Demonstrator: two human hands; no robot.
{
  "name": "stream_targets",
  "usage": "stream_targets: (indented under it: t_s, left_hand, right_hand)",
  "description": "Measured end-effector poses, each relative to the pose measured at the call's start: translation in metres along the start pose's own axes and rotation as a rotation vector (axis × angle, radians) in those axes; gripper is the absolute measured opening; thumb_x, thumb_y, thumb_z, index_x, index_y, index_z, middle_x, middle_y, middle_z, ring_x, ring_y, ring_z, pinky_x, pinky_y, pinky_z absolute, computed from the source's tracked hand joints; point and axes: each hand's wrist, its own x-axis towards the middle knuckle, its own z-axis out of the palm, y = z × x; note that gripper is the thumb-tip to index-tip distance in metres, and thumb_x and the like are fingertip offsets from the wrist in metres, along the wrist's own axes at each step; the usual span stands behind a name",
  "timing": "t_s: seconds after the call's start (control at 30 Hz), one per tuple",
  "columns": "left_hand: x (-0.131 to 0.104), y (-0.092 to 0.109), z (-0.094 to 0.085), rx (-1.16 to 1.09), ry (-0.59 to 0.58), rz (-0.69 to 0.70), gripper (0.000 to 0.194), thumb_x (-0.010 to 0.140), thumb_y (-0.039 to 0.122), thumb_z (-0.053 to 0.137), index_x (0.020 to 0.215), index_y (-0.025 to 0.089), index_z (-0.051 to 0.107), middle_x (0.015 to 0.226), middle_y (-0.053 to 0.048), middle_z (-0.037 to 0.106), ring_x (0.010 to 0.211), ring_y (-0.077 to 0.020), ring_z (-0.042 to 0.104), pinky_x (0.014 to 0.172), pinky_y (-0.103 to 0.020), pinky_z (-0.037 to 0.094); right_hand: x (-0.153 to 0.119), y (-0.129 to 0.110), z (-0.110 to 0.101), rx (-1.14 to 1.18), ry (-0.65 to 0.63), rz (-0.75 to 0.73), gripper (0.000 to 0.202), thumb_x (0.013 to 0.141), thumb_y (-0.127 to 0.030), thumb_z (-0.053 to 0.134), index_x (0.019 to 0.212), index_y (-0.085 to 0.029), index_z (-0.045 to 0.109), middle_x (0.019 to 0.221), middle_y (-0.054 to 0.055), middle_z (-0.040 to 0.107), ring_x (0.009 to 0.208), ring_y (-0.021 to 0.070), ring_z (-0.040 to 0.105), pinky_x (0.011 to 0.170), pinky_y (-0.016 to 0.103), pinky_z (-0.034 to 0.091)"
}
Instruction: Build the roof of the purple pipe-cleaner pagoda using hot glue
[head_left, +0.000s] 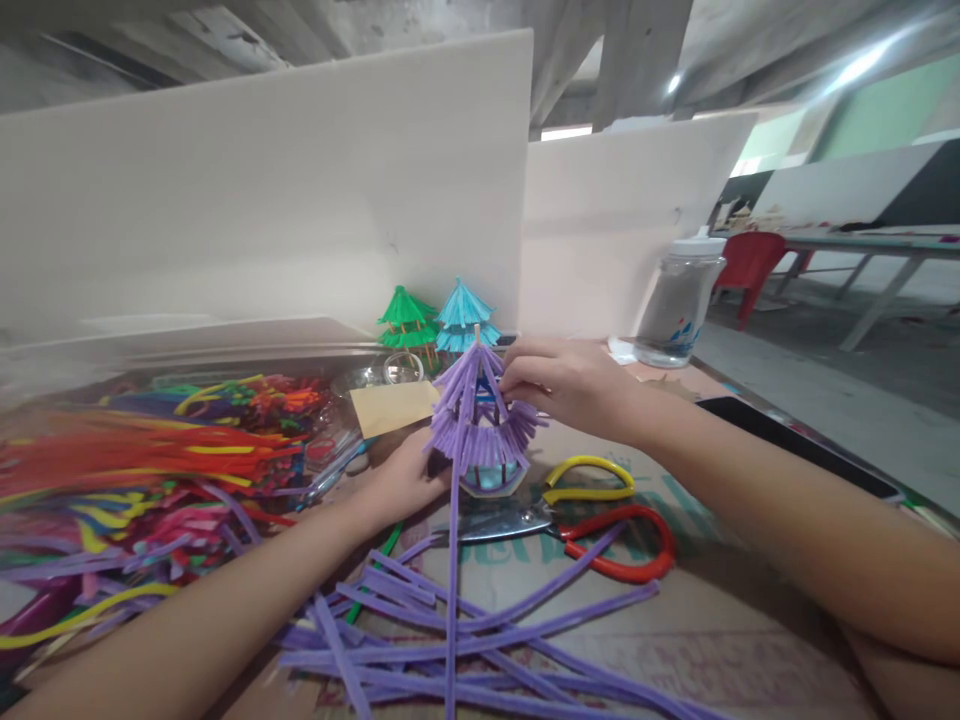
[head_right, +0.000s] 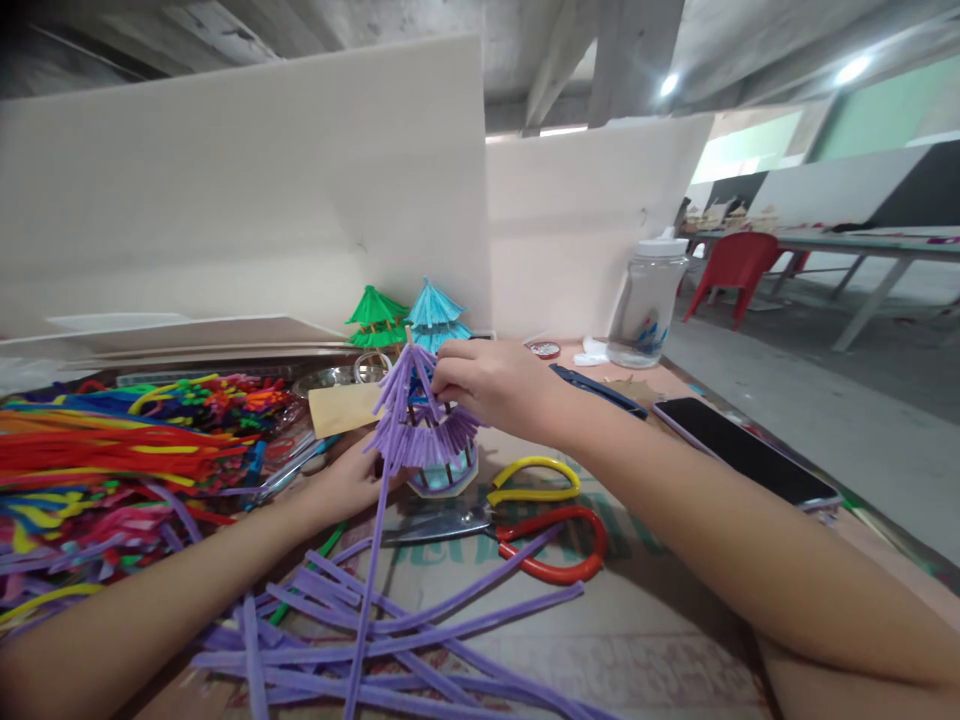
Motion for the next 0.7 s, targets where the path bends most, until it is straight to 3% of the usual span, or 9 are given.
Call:
stream_targets:
  t_s: [0.17,0.37,0.43,0.5,0.6,0.7]
  left_hand:
    - [-0.001,-0.007,0.003,0.013,0.005,-0.026,0.034,0.087,0.027,0.06,0.119,0.016,0.06,0.128,-0.012,0.065,0.12,-0.0302,0.059,0.107,-0.045,0.046]
    - [0.0,-0.01,0.005,0.006,-0.012,-0.017,0.038,0.087,0.026,0.059,0.123,0.014,0.058,0.13,-0.014,0.063,0.123,-0.0308,0.057,0.11,-0.047,0.044]
    - [0.0,-0.01,0.005,0.001,-0.014,-0.035,0.039,0.087,0.027,0.058,0.124,0.013,0.058,0.131,-0.015,0.062,0.124,-0.0318,0.057,0.109,-0.048,0.044]
    - [-0.001,-0.01,0.004,0.001,-0.011,-0.031,0.041,0.088,0.028,0.058,0.125,0.012,0.057,0.132,-0.016,0.062,0.125,-0.0321,0.056,0.11,-0.048,0.043]
    - [-0.001,-0.01,0.004,0.017,-0.008,-0.017,0.041,0.088,0.027,0.058,0.126,0.012,0.057,0.133,-0.016,0.061,0.126,-0.0319,0.055,0.111,-0.048,0.042]
    - [-0.001,-0.011,0.005,0.037,-0.006,-0.015,0.041,0.087,0.026,0.058,0.126,0.012,0.058,0.131,-0.016,0.062,0.124,-0.0317,0.056,0.11,-0.048,0.043]
  right_hand:
    - [0.003,-0.003,-0.02,0.148,0.0,0.097,0.014,0.093,-0.02,0.058,0.082,-0.02,0.066,0.086,0.003,0.07,0.08,0.0151,0.064,0.071,0.028,0.047]
    - [0.007,-0.015,-0.04,0.604,0.061,0.257,0.017,0.095,-0.033,0.057,0.085,-0.019,0.061,0.113,0.009,0.072,0.101,0.0192,0.067,0.082,0.033,0.05]
    - [0.008,-0.019,-0.043,0.757,-0.016,0.312,0.021,0.098,-0.035,0.052,0.084,-0.02,0.057,0.096,0.007,0.075,0.091,0.0178,0.069,0.078,0.032,0.05]
    - [0.007,-0.019,-0.045,0.814,-0.103,0.382,0.022,0.098,-0.035,0.049,0.082,-0.021,0.053,0.073,0.001,0.071,0.069,0.0144,0.067,0.067,0.028,0.049]
    - [0.006,-0.016,-0.047,0.611,-0.187,0.469,0.019,0.095,-0.034,0.053,0.082,-0.021,0.056,0.061,-0.004,0.062,0.052,0.0107,0.055,0.054,0.025,0.039]
    - [0.005,-0.01,-0.048,0.155,-0.25,0.474,0.012,0.091,-0.028,0.056,0.084,-0.021,0.064,0.071,-0.001,0.067,0.062,0.0126,0.057,0.057,0.025,0.034]
